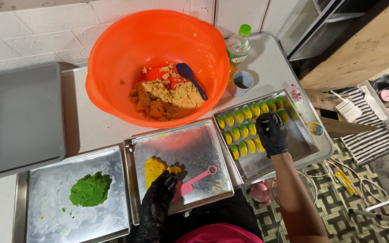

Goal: Applying glaze to small shaped pieces of dough on a tray using a small applicator tool.

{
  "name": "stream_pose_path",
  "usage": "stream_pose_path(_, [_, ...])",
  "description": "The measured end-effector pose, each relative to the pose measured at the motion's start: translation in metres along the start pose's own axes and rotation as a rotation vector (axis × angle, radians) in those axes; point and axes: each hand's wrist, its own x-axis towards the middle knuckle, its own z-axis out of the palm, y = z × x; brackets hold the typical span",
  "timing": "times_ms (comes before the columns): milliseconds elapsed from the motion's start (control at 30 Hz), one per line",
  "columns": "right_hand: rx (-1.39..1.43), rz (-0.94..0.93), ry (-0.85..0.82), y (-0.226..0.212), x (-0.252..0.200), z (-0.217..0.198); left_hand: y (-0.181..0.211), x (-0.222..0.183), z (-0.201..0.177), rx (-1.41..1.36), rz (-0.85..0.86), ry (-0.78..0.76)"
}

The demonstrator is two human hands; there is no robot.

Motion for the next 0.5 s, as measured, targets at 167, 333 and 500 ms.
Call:
stream_pose_path(167, [0.077,-0.108,0.207,-0.022,0.022,-0.003,0.007,-0.013,0.013,0.084,0.001,0.037])
stream_pose_path(333, [0.079,-0.058,0.054,-0.015,0.011,0.017,0.002,-0.003,0.007,-0.021,-0.012,0.003])
stream_pose_path(500, [-0.02,0.002,-0.016,-0.009,0.014,-0.009,0.006,-0.002,-0.001,0.07,0.007,0.059])
